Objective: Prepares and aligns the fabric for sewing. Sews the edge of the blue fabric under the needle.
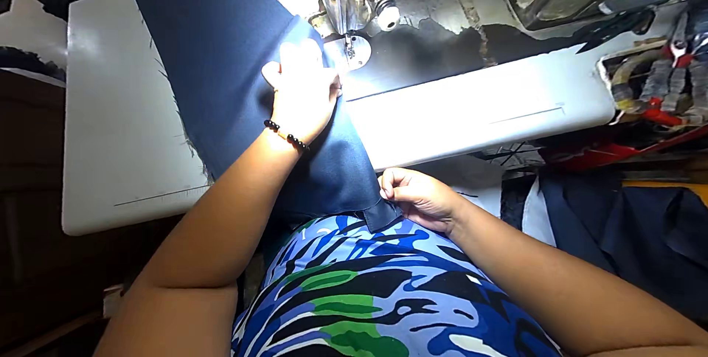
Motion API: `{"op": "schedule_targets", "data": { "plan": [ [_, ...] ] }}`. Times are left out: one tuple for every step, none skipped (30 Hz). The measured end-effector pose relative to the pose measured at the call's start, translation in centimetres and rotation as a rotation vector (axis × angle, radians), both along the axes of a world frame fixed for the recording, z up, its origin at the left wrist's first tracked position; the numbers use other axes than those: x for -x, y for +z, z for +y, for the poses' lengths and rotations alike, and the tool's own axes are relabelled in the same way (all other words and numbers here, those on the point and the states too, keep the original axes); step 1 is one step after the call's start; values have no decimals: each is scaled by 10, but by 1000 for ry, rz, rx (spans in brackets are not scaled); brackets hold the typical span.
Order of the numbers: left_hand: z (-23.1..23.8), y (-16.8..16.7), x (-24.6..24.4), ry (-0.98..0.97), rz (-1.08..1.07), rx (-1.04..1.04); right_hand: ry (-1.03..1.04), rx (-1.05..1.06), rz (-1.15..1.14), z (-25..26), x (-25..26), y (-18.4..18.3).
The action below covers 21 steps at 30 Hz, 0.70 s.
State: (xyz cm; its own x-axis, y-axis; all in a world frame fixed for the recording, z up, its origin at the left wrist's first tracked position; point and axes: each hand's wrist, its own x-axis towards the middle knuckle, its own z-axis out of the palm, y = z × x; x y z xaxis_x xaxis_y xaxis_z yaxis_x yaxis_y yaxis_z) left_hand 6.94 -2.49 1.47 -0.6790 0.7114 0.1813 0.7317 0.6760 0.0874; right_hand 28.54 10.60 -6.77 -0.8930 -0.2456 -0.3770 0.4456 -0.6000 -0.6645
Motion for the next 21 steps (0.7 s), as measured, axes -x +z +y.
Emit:
{"op": "schedule_targets", "data": {
  "plan": [
    [-6, -8, -1, -28, 40, -36, 0, 2, 5, 0, 0, -1],
    [-12, -15, -3, -70, 79, -61, -2, 4, 11, 1, 0, -2],
    [-18, -22, -4, -114, 112, -74, -5, 7, 17, 1, 1, -2],
    [-24, -26, -5, -165, 121, -81, -6, 13, 25, 1, 1, -2],
    [-29, -29, -7, -211, 100, -70, -6, 18, 34, 2, 2, -3],
    [-34, -31, -7, -254, 58, -48, -6, 19, 39, 2, 2, -4],
    [-38, -33, -7, -288, -9, -21, -10, 14, 33, 2, 2, -4],
    [-42, -33, -6, -315, -90, 5, -17, 1, 20, 2, 1, -4],
    [-45, -34, -5, -332, -156, 16, -20, -22, 9, 2, 1, -3],
    [-48, -36, -4, -343, -199, 6, -16, -54, 7, 3, 1, -2],
    [-50, -37, -4, -345, -228, -5, -13, -97, 10, 2, 1, -1],
    [-52, -39, -4, -347, -237, -16, -22, -145, 16, 2, 1, 0],
    [-52, -40, -4, -347, -228, -25, -36, -206, 32, 2, 0, 2],
    [-51, -41, -3, -345, -216, -28, -53, -287, 61, 2, -1, 5],
    [-49, -40, -3, -339, -209, -23, -71, -393, 112, 2, -2, 10],
    [-46, -38, -2, -328, -211, -1, -90, -510, 181, 3, -3, 16],
    [-42, -35, 1, -310, -219, 32, -106, -633, 259, 4, -2, 22],
    [-36, -32, 4, -292, -233, 60, -122, -745, 336, 5, -1, 27],
    [-31, -30, 8, -275, -252, 86, -139, -841, 402, 7, 3, 31],
    [-26, -28, 12, -269, -259, 98, -156, -928, 459, 8, 7, 34],
    [-21, -27, 18, -271, -259, 103, -167, -996, 490, 10, 12, 36]
  ]
}}
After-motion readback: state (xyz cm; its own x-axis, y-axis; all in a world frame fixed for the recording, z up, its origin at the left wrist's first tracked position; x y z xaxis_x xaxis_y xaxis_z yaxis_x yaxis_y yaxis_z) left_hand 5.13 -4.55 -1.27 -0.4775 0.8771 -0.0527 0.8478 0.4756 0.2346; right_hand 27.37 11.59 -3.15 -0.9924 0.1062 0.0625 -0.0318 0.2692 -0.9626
